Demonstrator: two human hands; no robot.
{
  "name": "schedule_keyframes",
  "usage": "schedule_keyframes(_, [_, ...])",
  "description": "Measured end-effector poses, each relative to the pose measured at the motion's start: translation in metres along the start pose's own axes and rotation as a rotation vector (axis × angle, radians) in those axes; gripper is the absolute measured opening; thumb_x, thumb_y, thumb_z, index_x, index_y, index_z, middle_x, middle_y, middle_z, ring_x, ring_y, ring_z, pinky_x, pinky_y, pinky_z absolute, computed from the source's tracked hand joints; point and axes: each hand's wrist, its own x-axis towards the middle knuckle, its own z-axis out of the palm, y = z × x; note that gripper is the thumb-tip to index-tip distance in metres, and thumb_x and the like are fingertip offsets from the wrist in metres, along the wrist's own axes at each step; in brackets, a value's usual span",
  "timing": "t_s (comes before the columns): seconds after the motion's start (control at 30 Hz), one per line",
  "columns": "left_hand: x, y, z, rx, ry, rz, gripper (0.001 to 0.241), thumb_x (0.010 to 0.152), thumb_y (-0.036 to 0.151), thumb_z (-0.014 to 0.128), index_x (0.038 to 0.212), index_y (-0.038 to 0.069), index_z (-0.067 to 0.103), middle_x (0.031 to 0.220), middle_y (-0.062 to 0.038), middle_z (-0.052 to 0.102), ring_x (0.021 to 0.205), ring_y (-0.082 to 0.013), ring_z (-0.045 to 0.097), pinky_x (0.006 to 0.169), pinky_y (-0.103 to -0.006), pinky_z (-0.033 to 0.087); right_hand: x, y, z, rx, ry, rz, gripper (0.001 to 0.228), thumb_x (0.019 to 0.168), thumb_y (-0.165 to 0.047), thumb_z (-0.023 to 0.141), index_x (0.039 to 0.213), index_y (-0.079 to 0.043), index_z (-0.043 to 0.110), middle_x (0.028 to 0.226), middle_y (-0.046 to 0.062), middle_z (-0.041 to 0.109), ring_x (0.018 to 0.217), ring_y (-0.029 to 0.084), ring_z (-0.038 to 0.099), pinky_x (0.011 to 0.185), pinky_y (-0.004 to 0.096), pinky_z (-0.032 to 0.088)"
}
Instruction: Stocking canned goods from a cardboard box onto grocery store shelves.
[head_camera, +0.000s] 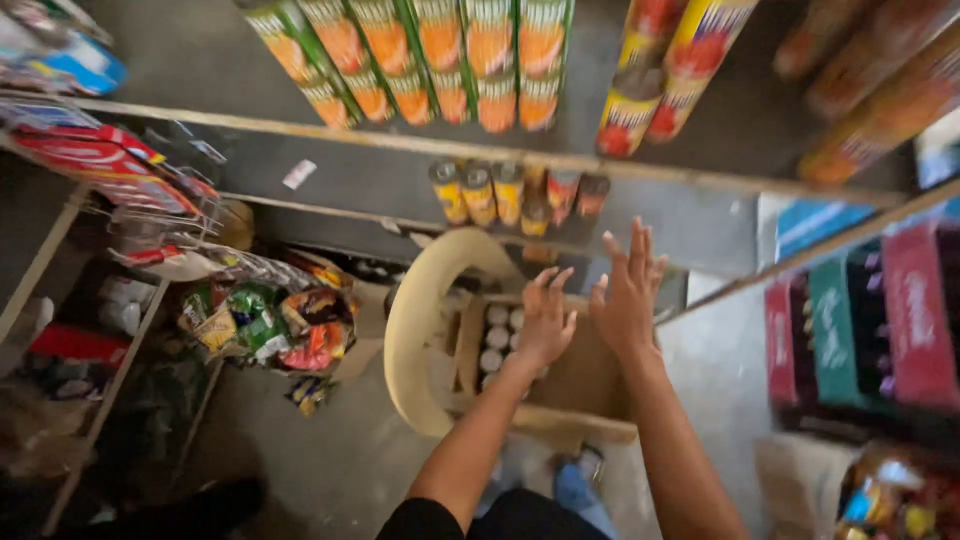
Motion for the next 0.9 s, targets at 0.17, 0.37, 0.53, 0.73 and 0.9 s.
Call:
schedule_keyframes(0.17, [-0.108,-0.104,0.046,0.054,-0.609,-0.395,0.088,0.088,0.023,0.074,0.157,0.017,0.021,0.164,-0.02,0.007,0.148,-0.0478,0.009,0.118,-0.0609,0.025,-0.111,0.028,0.092,0.002,-0.184,0.175,0.064,0.081,-0.001,0.06,0.143,-0.015,0.057,0.168,0.015,0.03,0.157,0.038,0.023,0.123,0.065,0.017])
schedule_keyframes(0.37, [-0.2,-0.174,0.109,0.101,-0.899,-0.592,0.089,0.095,0.036,0.064,0.164,0.009,0.016,0.168,-0.024,0.0,0.153,-0.0535,0.007,0.122,-0.0633,0.019,-0.236,0.08,0.19,-0.013,-0.483,0.298,0.056,0.079,-0.015,0.069,0.135,-0.019,0.061,0.153,0.015,0.048,0.144,0.042,0.039,0.117,0.057,0.035])
schedule_keyframes(0.53, [-0.186,-0.169,0.116,0.193,-0.768,-0.552,0.1,0.09,0.043,0.067,0.165,0.008,0.012,0.165,-0.031,0.005,0.152,-0.0568,0.019,0.125,-0.0621,0.02,-0.249,0.076,0.22,-0.186,-0.941,0.653,0.076,0.081,-0.043,0.078,0.145,-0.014,0.049,0.145,0.018,0.052,0.135,0.045,0.044,0.108,0.062,0.039])
schedule_keyframes(0.73, [-0.142,-0.144,0.094,0.186,-1.045,-0.791,0.108,0.085,0.033,0.066,0.167,0.021,-0.004,0.168,-0.028,-0.026,0.15,-0.0611,0.011,0.114,-0.0726,0.023,-0.292,0.137,0.286,-0.15,-0.926,0.746,0.105,0.074,-0.043,0.08,0.159,-0.008,0.029,0.146,0.028,0.046,0.13,0.055,0.045,0.106,0.061,0.042])
schedule_keyframes(0.9, [-0.14,-0.141,0.105,0.33,-1.135,-0.785,0.09,0.099,0.033,0.056,0.165,0.022,-0.004,0.165,-0.027,-0.034,0.143,-0.0745,-0.005,0.112,-0.0833,0.003,-0.289,0.148,0.297,-0.166,-0.766,0.063,0.056,0.099,-0.032,0.068,0.148,-0.032,0.041,0.169,0.022,0.027,0.138,0.058,0.042,0.103,0.057,0.044])
